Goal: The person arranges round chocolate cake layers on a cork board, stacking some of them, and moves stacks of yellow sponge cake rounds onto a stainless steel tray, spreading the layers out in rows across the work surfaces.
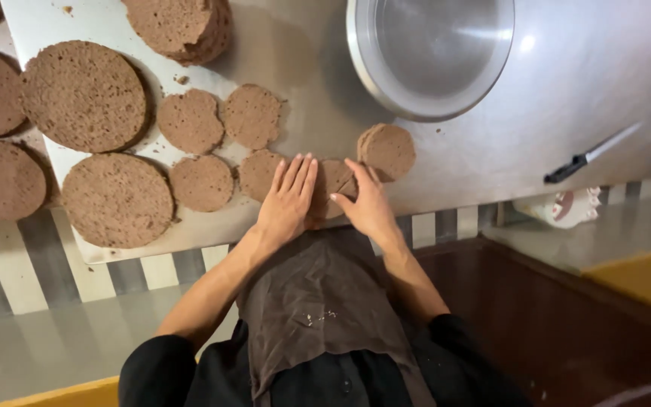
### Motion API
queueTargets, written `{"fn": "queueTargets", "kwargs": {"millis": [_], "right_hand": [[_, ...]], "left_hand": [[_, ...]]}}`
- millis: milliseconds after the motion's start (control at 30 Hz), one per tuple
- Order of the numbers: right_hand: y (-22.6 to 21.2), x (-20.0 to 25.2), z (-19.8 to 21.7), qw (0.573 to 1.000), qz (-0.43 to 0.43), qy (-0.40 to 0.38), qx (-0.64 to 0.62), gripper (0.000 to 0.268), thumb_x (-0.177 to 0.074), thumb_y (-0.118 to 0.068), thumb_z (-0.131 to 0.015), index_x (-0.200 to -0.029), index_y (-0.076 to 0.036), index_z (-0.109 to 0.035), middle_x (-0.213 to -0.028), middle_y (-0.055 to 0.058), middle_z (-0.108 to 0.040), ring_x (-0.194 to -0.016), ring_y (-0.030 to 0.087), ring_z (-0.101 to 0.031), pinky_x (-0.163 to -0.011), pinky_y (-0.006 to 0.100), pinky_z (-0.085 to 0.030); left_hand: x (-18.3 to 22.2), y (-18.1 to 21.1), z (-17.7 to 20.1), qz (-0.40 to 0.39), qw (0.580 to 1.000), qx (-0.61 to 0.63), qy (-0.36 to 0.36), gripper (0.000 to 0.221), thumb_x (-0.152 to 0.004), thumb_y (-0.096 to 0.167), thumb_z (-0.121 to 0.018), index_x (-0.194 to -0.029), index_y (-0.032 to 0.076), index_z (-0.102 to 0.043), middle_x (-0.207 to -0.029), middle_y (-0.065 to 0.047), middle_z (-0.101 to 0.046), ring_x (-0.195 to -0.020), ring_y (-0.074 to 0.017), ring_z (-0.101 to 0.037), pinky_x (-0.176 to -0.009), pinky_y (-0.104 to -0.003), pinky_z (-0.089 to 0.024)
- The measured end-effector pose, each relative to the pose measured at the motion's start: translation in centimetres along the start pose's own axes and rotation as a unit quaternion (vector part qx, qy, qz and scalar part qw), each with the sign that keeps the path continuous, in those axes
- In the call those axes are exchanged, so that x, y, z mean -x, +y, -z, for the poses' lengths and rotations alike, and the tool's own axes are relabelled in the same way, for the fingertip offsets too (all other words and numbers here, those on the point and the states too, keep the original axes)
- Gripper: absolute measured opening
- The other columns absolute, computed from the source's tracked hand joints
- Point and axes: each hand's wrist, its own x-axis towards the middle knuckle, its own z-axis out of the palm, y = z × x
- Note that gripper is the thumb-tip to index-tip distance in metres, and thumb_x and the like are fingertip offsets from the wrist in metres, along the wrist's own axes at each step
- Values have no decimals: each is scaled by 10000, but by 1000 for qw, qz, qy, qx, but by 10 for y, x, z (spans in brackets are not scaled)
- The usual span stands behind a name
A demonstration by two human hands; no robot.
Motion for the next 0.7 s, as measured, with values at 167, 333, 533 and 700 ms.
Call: {"fn": "queueTargets", "kwargs": {"millis": [167, 333, 533, 700], "right_hand": [[30, -18, 8, 996, -2, -34, -80, 520, -829, -170, -825, -1288, -46, -613, -1041, 143, -697, -901, 268, -675, -820, 375, -559], [31, -48, 32, 986, 40, -97, -132, 377, -866, -165, -799, -1189, -47, -644, -942, 119, -714, -818, 236, -697, -759, 359, -574], [21, -133, 25, 987, 56, -87, -124, 325, -946, -142, -699, -1248, -78, -595, -1049, 125, -739, -938, 256, -733, -842, 387, -577], [39, -168, -9, 997, 44, -56, -10, 616, -968, -112, -651, -1517, -64, -375, -1412, 269, -561, -1311, 428, -550, -1089, 502, -456]], "left_hand": [[3, 30, -21, 53, 993, 62, 89, 1127, -639, 158, -821, -1570, -54, -222, -1602, -224, -353, -1512, -386, -303, -1263, -553, -175], [-9, 36, -16, 118, 964, 191, 140, 1129, -610, -11, -773, -1584, -41, -202, -1548, -271, -383, -1456, -445, -360, -1266, -583, -208], [-83, -15, 35, 149, 982, 87, 75, 1144, -641, -94, -727, -1632, 2, -165, -1608, -294, -334, -1493, -492, -285, -1270, -550, -199], [-104, -36, 43, 137, 982, 99, 81, 1188, -696, 104, -880, -1629, 5, -151, -1659, -251, -273, -1557, -406, -246, -1291, -539, -169]]}}
